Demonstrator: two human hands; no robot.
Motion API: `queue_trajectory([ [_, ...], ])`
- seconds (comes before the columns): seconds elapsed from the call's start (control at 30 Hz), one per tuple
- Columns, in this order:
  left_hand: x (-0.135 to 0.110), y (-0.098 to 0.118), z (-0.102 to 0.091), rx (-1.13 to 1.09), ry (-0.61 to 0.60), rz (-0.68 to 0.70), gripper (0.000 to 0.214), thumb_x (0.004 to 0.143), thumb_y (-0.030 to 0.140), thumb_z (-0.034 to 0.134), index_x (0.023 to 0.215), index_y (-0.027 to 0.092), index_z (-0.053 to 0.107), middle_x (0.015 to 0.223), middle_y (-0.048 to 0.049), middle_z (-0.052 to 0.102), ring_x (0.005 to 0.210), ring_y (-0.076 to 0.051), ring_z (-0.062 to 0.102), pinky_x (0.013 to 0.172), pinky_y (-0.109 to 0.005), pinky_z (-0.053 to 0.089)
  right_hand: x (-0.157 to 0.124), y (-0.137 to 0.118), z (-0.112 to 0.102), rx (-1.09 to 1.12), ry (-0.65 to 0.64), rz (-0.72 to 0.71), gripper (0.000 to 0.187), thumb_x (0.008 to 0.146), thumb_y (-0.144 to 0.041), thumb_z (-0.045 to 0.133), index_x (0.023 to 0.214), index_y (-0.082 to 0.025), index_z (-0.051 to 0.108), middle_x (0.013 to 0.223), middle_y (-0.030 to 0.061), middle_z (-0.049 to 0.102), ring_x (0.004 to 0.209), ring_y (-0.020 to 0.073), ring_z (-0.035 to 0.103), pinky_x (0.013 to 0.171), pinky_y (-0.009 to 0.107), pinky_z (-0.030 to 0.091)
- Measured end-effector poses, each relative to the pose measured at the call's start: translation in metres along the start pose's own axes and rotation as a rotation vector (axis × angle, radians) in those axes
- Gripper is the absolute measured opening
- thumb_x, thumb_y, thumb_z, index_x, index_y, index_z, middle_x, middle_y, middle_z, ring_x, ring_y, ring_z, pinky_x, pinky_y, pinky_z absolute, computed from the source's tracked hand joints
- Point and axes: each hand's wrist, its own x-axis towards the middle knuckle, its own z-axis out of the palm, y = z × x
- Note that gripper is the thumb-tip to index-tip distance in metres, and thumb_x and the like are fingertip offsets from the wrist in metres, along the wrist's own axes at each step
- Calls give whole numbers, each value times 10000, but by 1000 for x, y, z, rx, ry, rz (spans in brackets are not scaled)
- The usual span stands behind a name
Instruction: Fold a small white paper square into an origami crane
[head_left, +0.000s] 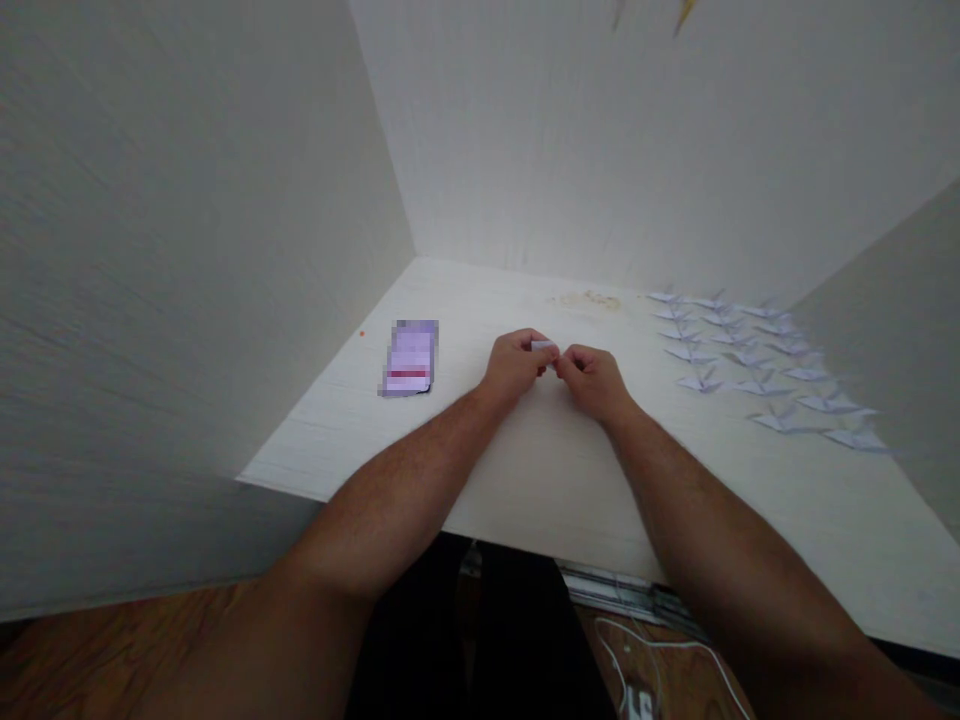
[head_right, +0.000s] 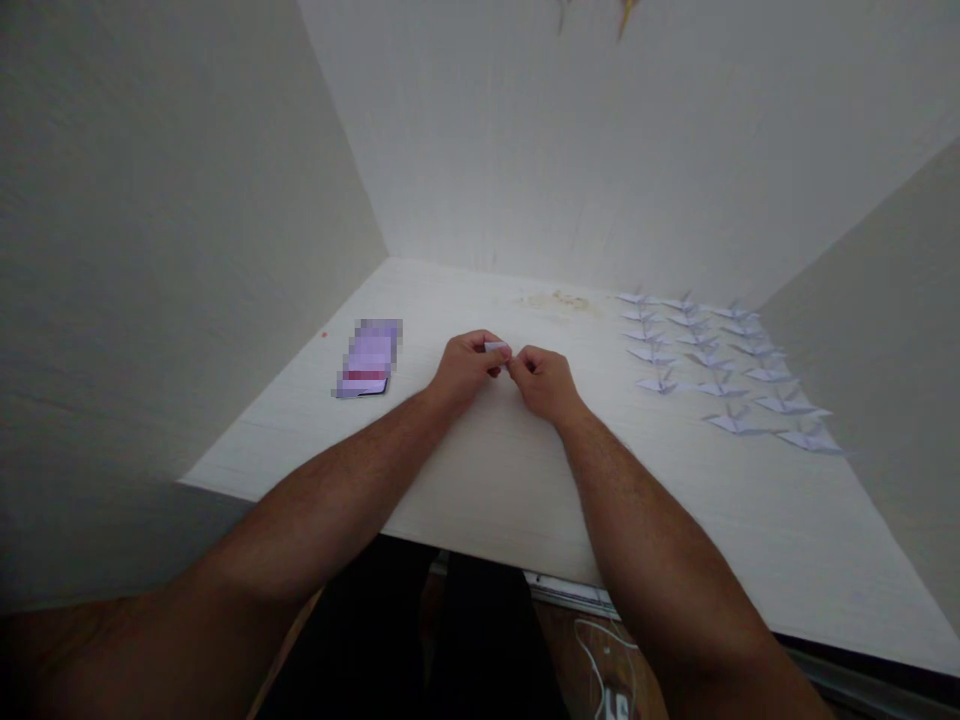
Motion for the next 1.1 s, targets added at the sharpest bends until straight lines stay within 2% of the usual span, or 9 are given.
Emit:
queue_trajectory([
  [0.23,5,-3,-5,51,40,-1,131,625,233,735,644,161,628,486,39,525,456,-80,455,471,-226,335,4,3,-1,90,-67,-30,279,798,-408,595,626,-189,574,567,-24,531,552,105,416,547,257,329],
  [0.47,10,-4,-12,52,-14,28,165,614,268,752,652,158,636,501,32,538,454,-74,442,457,-220,297,3,0,-2,206,-140,15,191,787,-341,592,671,-189,579,536,-27,543,517,105,444,524,248,341],
  [0.57,11,-6,-13,33,-53,12,166,595,255,756,648,156,634,527,30,554,466,-71,450,474,-218,328,1,-2,-1,205,-115,8,216,794,-375,607,695,-183,616,537,-25,547,522,107,448,521,245,335],
  [0.7,9,-6,-11,57,-93,-6,141,607,254,743,661,149,665,559,4,592,496,-87,491,496,-228,370,2,-1,-1,188,-101,-15,270,806,-385,597,624,-185,592,523,-30,516,521,102,420,526,250,313],
  [0.9,7,-7,-7,114,-17,45,161,704,273,658,595,155,646,534,-1,573,480,-86,474,470,-224,355,4,1,1,173,-95,-6,246,784,-357,608,616,-180,576,529,-43,492,527,94,399,537,253,302],
  [1.1,7,-9,-9,172,-6,52,149,628,282,745,669,158,673,560,17,588,514,-89,499,518,-225,417,4,-1,1,156,-86,6,278,779,-380,608,601,-171,567,531,-48,459,545,88,371,545,251,289],
])
